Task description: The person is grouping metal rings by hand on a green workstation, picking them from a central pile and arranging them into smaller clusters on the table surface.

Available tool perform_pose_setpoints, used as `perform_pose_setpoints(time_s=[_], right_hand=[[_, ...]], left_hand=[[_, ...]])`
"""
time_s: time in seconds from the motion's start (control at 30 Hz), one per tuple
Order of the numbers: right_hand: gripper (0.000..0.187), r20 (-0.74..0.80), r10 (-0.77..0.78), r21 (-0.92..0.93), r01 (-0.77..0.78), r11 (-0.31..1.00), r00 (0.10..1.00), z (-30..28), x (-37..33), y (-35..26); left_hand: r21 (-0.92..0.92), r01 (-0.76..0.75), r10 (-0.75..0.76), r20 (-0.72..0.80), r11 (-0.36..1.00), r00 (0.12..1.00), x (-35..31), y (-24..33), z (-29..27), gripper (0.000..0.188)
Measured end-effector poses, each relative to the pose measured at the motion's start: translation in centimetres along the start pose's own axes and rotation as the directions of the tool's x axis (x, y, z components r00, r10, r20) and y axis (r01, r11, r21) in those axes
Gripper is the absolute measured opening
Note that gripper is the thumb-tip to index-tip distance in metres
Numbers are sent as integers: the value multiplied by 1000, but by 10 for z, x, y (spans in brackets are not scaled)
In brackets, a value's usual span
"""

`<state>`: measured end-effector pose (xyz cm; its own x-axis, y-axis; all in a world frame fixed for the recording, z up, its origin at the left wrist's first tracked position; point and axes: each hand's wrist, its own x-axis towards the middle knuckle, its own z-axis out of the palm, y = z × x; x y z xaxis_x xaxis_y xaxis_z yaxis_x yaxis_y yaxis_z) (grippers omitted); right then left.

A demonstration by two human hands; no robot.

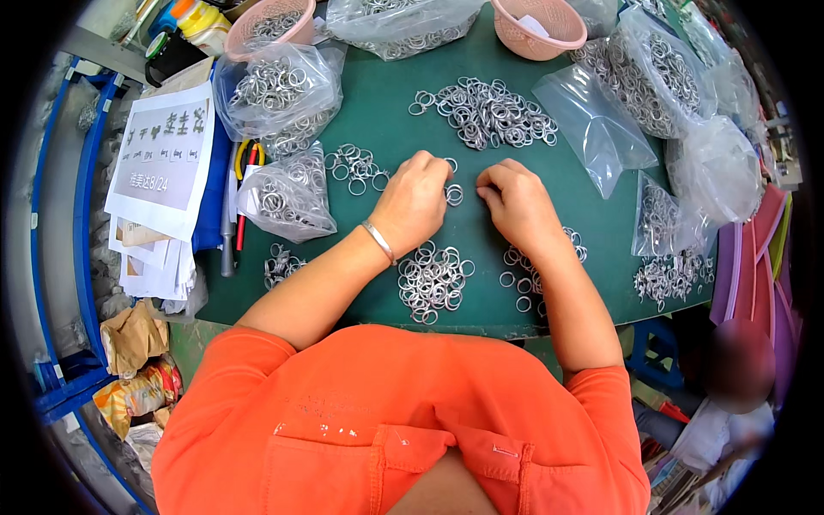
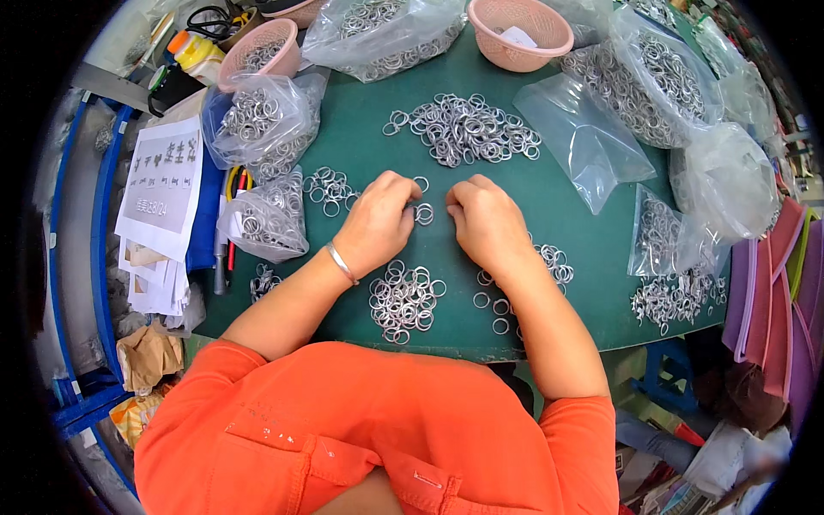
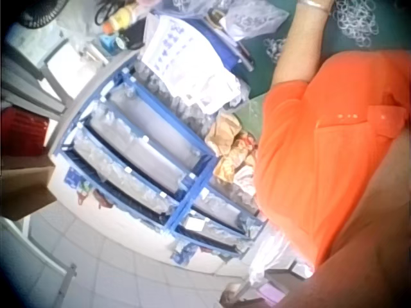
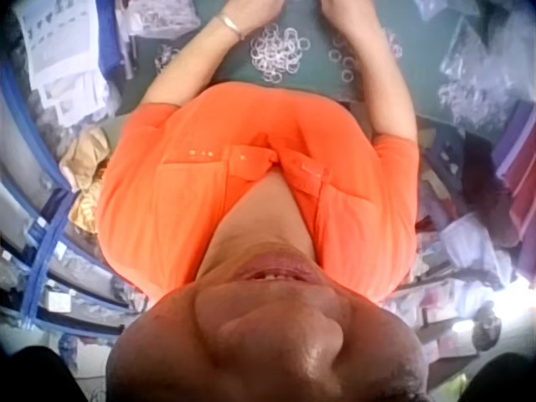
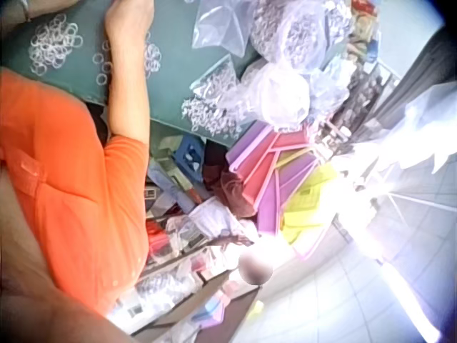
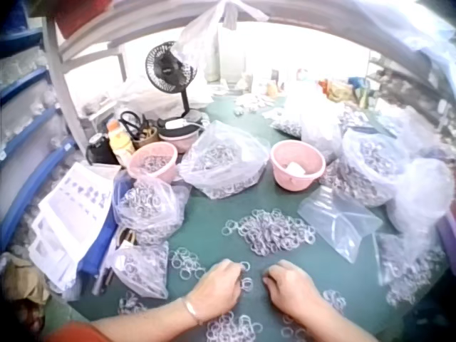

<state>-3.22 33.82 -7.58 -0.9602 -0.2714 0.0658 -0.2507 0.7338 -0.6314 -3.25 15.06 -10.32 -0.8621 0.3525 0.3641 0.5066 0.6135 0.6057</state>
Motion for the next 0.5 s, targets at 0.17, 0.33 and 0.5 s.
perform_pose_setpoints(time_s=[0.17, 0.33, 0.5], right_hand=[[13, -131, -242, -18, 241, 970, 962, 19, -2, -10], [13, -14, -128, 97, 129, 987, 992, 16, -6, -12], [15, -196, -216, 216, 257, 942, 957, 7, -17, -32]], left_hand=[[57, -22, 17, 76, 998, 997, 0, -6, -5, 15], [-15, 99, -96, 145, 995, 985, 0, 2, -14, 14], [-639, 653, -465, 471, 406, 750, 3, 15, -21, 11]])
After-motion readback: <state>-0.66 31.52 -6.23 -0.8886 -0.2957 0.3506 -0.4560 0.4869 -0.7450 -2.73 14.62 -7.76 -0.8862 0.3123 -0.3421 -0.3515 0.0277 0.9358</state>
